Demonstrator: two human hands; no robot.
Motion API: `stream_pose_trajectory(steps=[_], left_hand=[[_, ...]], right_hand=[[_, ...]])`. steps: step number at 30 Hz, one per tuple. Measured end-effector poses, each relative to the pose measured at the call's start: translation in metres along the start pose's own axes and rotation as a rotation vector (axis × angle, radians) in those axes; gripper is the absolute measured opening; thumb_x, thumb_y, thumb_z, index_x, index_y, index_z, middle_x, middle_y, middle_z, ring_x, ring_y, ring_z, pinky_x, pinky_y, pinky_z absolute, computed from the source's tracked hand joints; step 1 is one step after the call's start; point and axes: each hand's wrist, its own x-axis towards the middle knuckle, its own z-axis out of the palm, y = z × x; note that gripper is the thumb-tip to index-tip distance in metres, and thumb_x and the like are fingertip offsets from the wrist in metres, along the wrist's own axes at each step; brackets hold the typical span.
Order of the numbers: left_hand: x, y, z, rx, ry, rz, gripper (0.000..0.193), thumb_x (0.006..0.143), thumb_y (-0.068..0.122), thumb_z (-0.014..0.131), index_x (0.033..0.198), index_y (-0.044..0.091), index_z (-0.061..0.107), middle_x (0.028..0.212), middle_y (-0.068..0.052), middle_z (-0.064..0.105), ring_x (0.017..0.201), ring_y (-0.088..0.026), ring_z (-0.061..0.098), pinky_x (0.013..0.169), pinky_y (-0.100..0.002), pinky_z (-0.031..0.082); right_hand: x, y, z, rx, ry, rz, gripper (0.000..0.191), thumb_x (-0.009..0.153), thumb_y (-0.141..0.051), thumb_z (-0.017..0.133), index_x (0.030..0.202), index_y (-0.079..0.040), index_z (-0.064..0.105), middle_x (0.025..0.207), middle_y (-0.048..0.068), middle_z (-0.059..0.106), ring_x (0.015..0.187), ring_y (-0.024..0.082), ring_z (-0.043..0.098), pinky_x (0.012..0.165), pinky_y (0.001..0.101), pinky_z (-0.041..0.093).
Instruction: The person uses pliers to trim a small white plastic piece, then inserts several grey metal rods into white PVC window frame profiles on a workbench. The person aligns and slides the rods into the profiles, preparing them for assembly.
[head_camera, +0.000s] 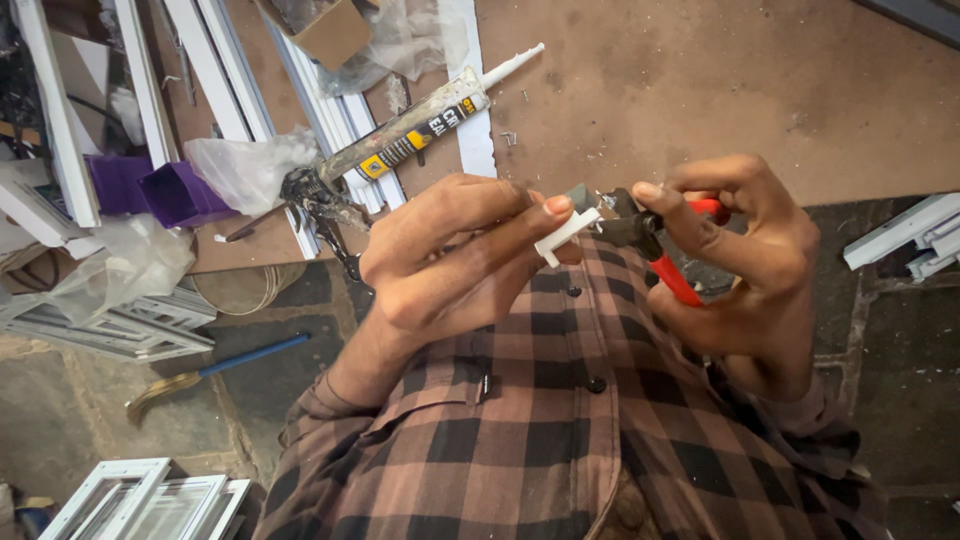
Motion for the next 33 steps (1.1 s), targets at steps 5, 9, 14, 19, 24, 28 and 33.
stream_pose_trajectory(steps=[5,9,14,19,24,28,33], left_hand=[[-0.004,-0.003,0.004,-0.08,0.083,0.014,0.037,0.083,0.01,0.097,0.112,0.002,0.075,0.101,-0.006,0.064,0.085,-0.017,0.074,0.066,-0.023,0.065],[-0.005,-0.004,0.003,-0.055,0.1,0.025,0.036,0.083,0.009,0.097,0.111,0.001,0.076,0.099,-0.007,0.065,0.085,-0.018,0.074,0.066,-0.023,0.065],[-0.002,-0.004,0.003,-0.051,0.159,-0.011,0.035,0.08,0.009,0.096,0.108,0.001,0.076,0.098,-0.01,0.067,0.083,-0.017,0.074,0.066,-0.024,0.062],[-0.015,-0.004,-0.012,0.006,0.149,-0.205,0.039,0.069,-0.002,0.082,0.107,-0.004,0.075,0.097,-0.013,0.068,0.083,-0.022,0.067,0.067,-0.03,0.054],[-0.039,-0.02,-0.016,0.02,0.244,-0.433,0.041,0.084,0.0,0.091,0.121,-0.002,0.074,0.107,-0.009,0.065,0.085,-0.013,0.061,0.067,-0.021,0.049],[-0.054,-0.04,-0.017,-0.226,0.346,-0.609,0.043,0.09,0.002,0.09,0.128,-0.003,0.071,0.111,-0.004,0.065,0.097,-0.01,0.065,0.08,-0.022,0.057],[-0.077,-0.063,-0.025,-0.483,0.478,-0.776,0.035,0.091,-0.004,0.085,0.123,-0.009,0.071,0.108,-0.007,0.07,0.089,-0.01,0.064,0.08,-0.02,0.052]], right_hand=[[0.001,-0.003,0.004,-0.17,-0.086,0.036,0.063,0.066,-0.004,0.083,0.128,-0.014,0.075,0.114,0.007,0.062,0.08,0.014,0.061,0.064,0.0274,0.052],[0.001,-0.006,0.009,-0.162,-0.085,0.051,0.064,0.068,-0.003,0.082,0.13,-0.016,0.075,0.115,0.004,0.062,0.082,0.014,0.063,0.068,0.0286,0.053],[0.002,-0.004,0.015,-0.208,-0.065,0.096,0.066,0.066,-0.004,0.08,0.131,-0.015,0.074,0.117,0.008,0.063,0.086,0.019,0.066,0.071,0.0318,0.055],[0.0,0.021,0.035,-0.124,-0.012,0.224,0.067,0.067,-0.006,0.076,0.134,-0.014,0.07,0.12,0.011,0.065,0.094,0.025,0.07,0.078,0.036,0.057],[-0.005,0.078,0.087,-0.133,0.033,0.284,0.07,0.072,-0.015,0.081,0.14,-0.016,0.066,0.114,0.009,0.066,0.095,0.026,0.071,0.083,0.0354,0.058],[-0.013,0.114,0.131,-0.107,0.016,0.439,0.075,0.063,-0.02,0.082,0.137,-0.016,0.067,0.119,0.01,0.066,0.103,0.029,0.068,0.085,0.0367,0.057],[-0.01,0.141,0.173,-0.114,-0.081,0.658,0.081,0.06,-0.028,0.084,0.138,-0.017,0.065,0.114,0.01,0.065,0.106,0.028,0.066,0.089,0.0384,0.054]])
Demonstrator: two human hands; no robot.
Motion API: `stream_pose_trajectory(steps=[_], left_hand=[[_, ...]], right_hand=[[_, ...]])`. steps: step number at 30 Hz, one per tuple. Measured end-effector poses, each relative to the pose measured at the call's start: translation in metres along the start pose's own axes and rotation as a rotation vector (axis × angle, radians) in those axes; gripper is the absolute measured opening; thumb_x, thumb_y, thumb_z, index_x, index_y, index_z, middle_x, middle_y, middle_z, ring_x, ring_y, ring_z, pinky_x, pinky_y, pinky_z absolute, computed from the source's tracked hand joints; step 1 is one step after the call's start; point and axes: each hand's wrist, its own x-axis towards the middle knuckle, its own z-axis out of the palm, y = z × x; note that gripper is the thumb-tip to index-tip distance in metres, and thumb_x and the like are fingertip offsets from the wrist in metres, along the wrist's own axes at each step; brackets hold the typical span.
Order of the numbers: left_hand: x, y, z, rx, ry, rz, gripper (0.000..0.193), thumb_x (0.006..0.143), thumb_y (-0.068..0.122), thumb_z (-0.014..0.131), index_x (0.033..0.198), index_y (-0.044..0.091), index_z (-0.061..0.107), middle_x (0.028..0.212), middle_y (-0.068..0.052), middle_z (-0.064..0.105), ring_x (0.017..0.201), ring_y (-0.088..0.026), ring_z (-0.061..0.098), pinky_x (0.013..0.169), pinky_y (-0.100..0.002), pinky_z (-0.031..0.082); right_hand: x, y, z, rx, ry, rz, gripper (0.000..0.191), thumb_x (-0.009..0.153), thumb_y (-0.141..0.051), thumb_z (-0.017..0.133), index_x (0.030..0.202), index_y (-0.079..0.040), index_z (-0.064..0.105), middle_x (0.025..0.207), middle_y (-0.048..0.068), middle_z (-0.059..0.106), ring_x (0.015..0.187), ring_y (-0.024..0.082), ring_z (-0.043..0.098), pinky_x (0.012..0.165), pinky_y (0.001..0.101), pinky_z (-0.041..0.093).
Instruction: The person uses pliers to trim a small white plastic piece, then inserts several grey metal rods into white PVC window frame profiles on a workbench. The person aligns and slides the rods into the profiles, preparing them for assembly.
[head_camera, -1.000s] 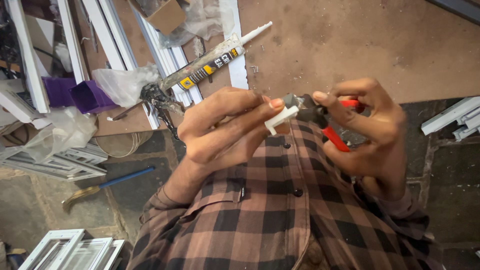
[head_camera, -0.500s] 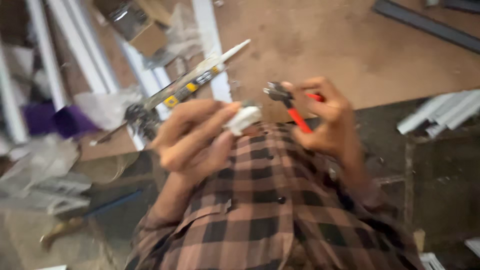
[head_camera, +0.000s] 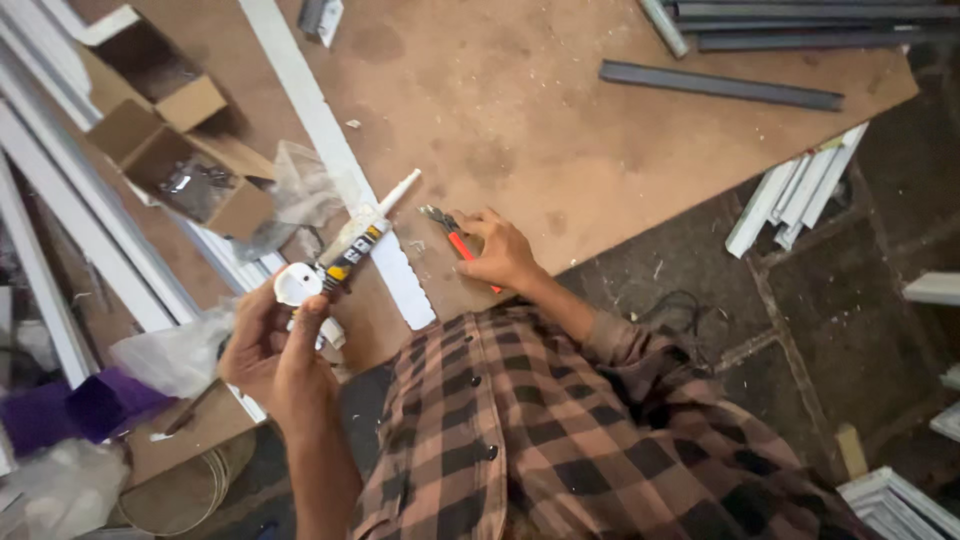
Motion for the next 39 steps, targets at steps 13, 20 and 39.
stream_pose_trajectory(steps=[13,20,39], left_hand=[[-0.011,-0.051,-0.1,-0.272,0.195,-0.249,0.034,0.092,-0.007,0.072,0.126,-0.008,0.065,0.109,-0.011,0.072,0.091,-0.014,0.071,0.079,-0.024,0.06],[0.007,-0.085,-0.164,-0.393,0.401,-0.413,0.014,0.1,0.0,0.069,0.114,-0.004,0.067,0.102,-0.008,0.07,0.089,-0.015,0.07,0.077,-0.023,0.06],[0.084,-0.136,-0.155,-0.537,0.384,-0.508,0.025,0.091,0.0,0.075,0.115,-0.007,0.069,0.101,-0.01,0.073,0.087,-0.017,0.073,0.078,-0.024,0.064]], right_hand=[[0.06,-0.009,0.061,0.01,0.189,0.203,0.098,0.067,-0.035,0.083,0.151,-0.003,0.045,0.132,0.016,0.054,0.121,0.032,0.058,0.098,0.0401,0.05],[0.103,-0.026,0.064,0.138,0.394,0.228,0.1,0.067,-0.035,0.088,0.147,0.003,0.041,0.131,0.023,0.051,0.12,0.035,0.056,0.098,0.0416,0.05],[0.106,0.013,0.056,-0.237,0.413,-0.021,0.105,0.079,-0.034,0.091,0.158,0.002,0.032,0.141,0.027,0.039,0.128,0.043,0.049,0.104,0.0472,0.049]])
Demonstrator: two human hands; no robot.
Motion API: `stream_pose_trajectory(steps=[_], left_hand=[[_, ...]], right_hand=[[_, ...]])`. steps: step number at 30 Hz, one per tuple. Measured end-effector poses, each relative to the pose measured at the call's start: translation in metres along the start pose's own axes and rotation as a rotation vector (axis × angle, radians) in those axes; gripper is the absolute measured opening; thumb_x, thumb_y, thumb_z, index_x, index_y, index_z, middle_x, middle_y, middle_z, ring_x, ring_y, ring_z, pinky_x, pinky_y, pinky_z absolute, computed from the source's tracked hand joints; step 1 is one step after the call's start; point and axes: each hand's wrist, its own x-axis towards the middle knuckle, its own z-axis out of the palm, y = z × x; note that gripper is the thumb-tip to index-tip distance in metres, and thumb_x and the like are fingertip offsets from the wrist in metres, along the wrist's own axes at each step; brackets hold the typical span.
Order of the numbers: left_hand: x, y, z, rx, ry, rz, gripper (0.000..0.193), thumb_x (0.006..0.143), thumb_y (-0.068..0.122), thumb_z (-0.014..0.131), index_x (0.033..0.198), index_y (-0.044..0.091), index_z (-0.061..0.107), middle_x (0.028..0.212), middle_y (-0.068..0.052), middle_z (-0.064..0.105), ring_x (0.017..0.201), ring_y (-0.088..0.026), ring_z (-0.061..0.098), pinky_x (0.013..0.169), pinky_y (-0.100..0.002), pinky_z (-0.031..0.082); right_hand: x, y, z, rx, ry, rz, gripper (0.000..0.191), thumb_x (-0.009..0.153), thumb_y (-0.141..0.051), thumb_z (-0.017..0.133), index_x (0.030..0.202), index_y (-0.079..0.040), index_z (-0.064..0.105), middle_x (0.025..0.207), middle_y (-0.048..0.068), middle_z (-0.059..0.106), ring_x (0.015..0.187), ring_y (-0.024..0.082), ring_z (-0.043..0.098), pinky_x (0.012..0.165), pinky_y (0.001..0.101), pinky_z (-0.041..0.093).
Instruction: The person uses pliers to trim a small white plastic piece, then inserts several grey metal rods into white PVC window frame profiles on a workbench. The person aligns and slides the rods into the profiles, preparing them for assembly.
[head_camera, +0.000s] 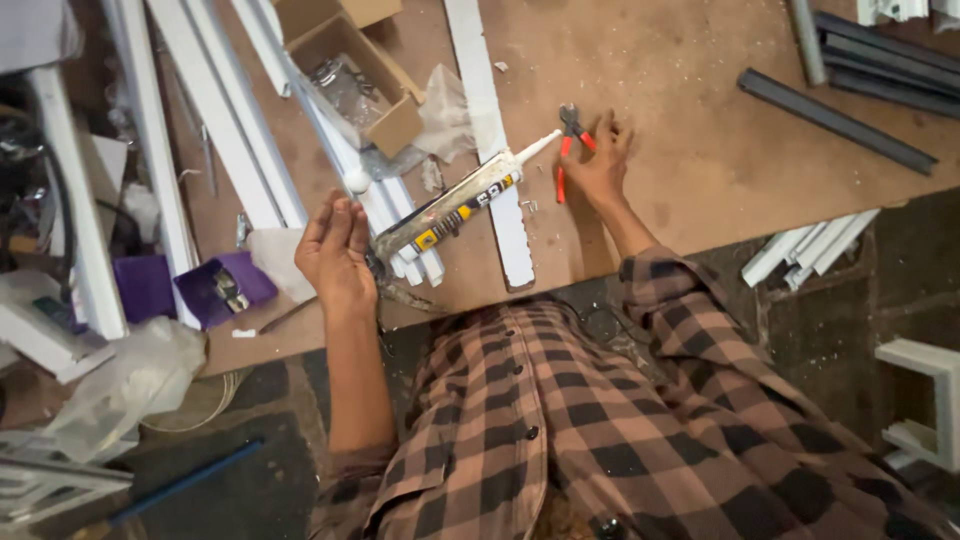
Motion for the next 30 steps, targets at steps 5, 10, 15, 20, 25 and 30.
stream_pose_trajectory(steps=[5,10,15,20,25,30], left_hand=[[0.015,-0.01,0.002,-0.018,-0.008,0.016,0.028,0.092,0.001,0.075,0.118,-0.006,0.066,0.103,-0.01,0.071,0.09,-0.019,0.074,0.081,-0.027,0.064],[-0.002,-0.001,-0.003,0.119,-0.022,0.033,0.031,0.099,0.01,0.068,0.127,-0.002,0.063,0.109,-0.009,0.071,0.099,-0.018,0.071,0.086,-0.029,0.062],[-0.023,0.002,0.008,0.294,-0.105,0.009,0.033,0.105,0.012,0.063,0.135,-0.002,0.062,0.114,-0.009,0.069,0.101,-0.017,0.067,0.085,-0.031,0.062],[-0.037,-0.001,0.025,0.429,-0.263,0.009,0.034,0.104,0.009,0.062,0.136,-0.002,0.06,0.116,-0.009,0.068,0.098,-0.018,0.069,0.08,-0.032,0.063],[-0.05,0.009,0.027,0.499,-0.278,0.126,0.035,0.105,0.008,0.061,0.138,-0.002,0.06,0.117,-0.009,0.068,0.096,-0.015,0.068,0.078,-0.029,0.061],[-0.072,-0.011,0.024,0.551,-0.131,0.206,0.035,0.107,0.009,0.062,0.14,-0.002,0.062,0.116,-0.007,0.069,0.091,-0.013,0.064,0.076,-0.026,0.054]], right_hand=[[-0.003,-0.003,-0.01,0.049,0.003,0.076,0.105,0.077,-0.032,0.089,0.158,0.001,0.03,0.139,0.025,0.041,0.13,0.042,0.048,0.101,0.0473,0.049],[-0.031,0.02,-0.035,0.055,0.138,-0.031,0.102,0.084,-0.02,0.089,0.162,0.004,0.029,0.141,0.022,0.042,0.133,0.039,0.049,0.108,0.0446,0.05],[-0.079,0.065,-0.075,0.061,0.217,0.169,0.099,0.081,-0.014,0.086,0.161,0.003,0.031,0.135,0.02,0.046,0.115,0.031,0.061,0.097,0.0393,0.054],[-0.134,0.11,-0.099,0.045,0.254,0.285,0.1,0.079,-0.015,0.086,0.162,0.004,0.033,0.132,0.019,0.051,0.11,0.031,0.062,0.093,0.0398,0.054],[-0.148,0.148,-0.085,0.001,0.282,0.285,0.099,0.074,-0.015,0.088,0.158,0.005,0.038,0.133,0.021,0.051,0.118,0.035,0.057,0.098,0.0412,0.052],[-0.105,0.204,-0.099,0.146,0.312,0.317,0.09,0.077,-0.015,0.082,0.157,0.003,0.043,0.134,0.021,0.05,0.118,0.033,0.058,0.101,0.0419,0.051]])
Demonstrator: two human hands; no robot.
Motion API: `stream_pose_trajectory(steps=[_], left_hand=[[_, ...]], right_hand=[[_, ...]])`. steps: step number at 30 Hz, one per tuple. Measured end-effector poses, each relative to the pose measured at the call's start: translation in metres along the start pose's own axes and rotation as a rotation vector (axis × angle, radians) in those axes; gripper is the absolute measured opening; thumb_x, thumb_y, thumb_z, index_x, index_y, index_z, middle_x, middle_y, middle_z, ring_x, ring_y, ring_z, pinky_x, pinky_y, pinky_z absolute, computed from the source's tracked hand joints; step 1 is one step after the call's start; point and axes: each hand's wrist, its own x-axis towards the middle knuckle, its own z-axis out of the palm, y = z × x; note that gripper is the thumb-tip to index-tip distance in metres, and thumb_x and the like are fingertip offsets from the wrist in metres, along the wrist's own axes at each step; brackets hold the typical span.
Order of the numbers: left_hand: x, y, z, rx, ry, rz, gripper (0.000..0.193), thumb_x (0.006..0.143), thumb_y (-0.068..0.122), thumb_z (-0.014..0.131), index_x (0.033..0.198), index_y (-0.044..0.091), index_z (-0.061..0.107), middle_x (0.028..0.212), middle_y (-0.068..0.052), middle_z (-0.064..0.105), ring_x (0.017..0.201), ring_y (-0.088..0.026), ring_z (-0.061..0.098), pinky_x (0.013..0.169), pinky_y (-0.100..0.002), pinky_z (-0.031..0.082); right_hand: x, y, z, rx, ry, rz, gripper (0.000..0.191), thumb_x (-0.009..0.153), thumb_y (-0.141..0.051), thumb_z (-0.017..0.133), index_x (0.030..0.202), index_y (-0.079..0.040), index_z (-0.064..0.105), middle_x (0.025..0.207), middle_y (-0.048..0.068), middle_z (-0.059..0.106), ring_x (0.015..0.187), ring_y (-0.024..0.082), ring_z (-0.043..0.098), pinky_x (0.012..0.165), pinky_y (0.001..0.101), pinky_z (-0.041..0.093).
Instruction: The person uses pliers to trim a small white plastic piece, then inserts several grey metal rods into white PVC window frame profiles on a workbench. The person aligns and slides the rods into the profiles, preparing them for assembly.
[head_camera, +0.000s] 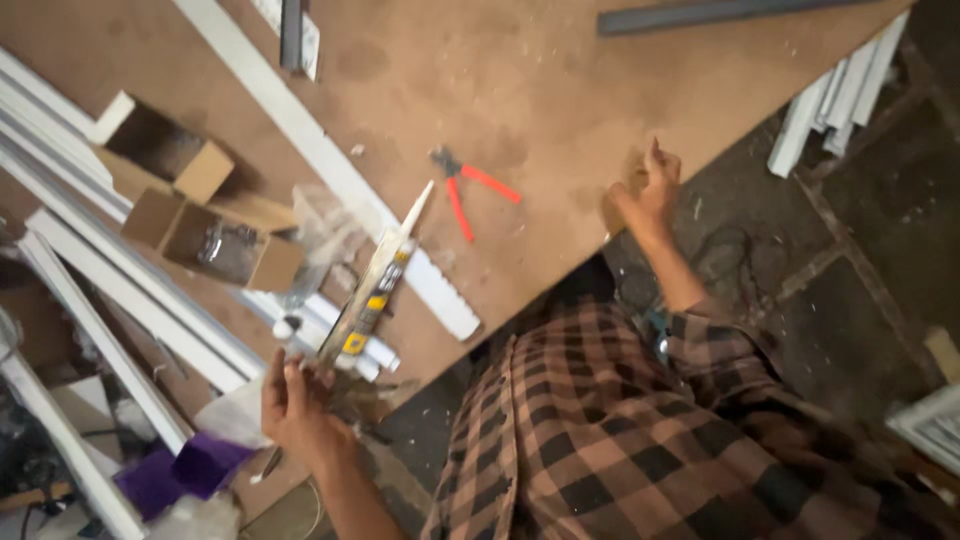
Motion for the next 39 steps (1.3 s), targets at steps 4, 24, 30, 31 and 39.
stream_pose_trajectory(steps=[4,24,30,31,39], left_hand=[[-0.029,-0.034,0.056,0.007,0.086,-0.089,0.034,0.105,0.012,0.062,0.136,0.0,0.062,0.109,-0.005,0.068,0.086,-0.013,0.064,0.068,-0.025,0.052],[-0.123,-0.044,0.369,0.033,-0.066,-0.148,0.037,0.099,0.013,0.065,0.133,-0.001,0.065,0.103,-0.007,0.07,0.087,-0.015,0.069,0.069,-0.029,0.057],[-0.091,-0.026,0.373,0.01,-0.058,-0.077,0.034,0.1,0.012,0.063,0.132,0.0,0.065,0.103,-0.007,0.071,0.085,-0.014,0.069,0.067,-0.028,0.056],[-0.084,-0.022,0.374,0.019,-0.067,-0.074,0.034,0.1,0.011,0.063,0.132,0.0,0.065,0.104,-0.007,0.071,0.085,-0.014,0.069,0.068,-0.027,0.056],[-0.067,-0.016,0.353,0.054,-0.061,-0.019,0.032,0.102,0.008,0.061,0.133,-0.001,0.064,0.105,-0.007,0.07,0.087,-0.014,0.069,0.071,-0.026,0.055]], right_hand=[[0.094,0.04,-0.031,-0.062,0.037,-0.176,0.068,0.082,-0.009,0.082,0.145,0.001,0.059,0.136,0.021,0.05,0.125,0.039,0.054,0.106,0.045,0.049],[0.348,0.042,0.009,-0.277,-0.203,-0.279,0.065,0.08,-0.03,0.084,0.129,0.001,0.054,0.121,0.023,0.054,0.114,0.041,0.053,0.089,0.0526,0.044],[0.366,0.017,0.012,-0.453,-0.366,-0.314,0.055,0.086,-0.035,0.078,0.124,0.001,0.06,0.128,0.021,0.06,0.123,0.037,0.052,0.096,0.0512,0.048],[0.366,0.011,0.012,-0.458,-0.362,-0.323,0.05,0.085,-0.032,0.077,0.121,-0.002,0.062,0.13,0.02,0.061,0.126,0.037,0.051,0.091,0.0512,0.05],[0.346,-0.019,0.044,-0.246,-0.475,-0.217,0.061,0.073,-0.021,0.077,0.122,0.007,0.054,0.11,0.03,0.065,0.1,0.047,0.066,0.085,0.0518,0.054]])
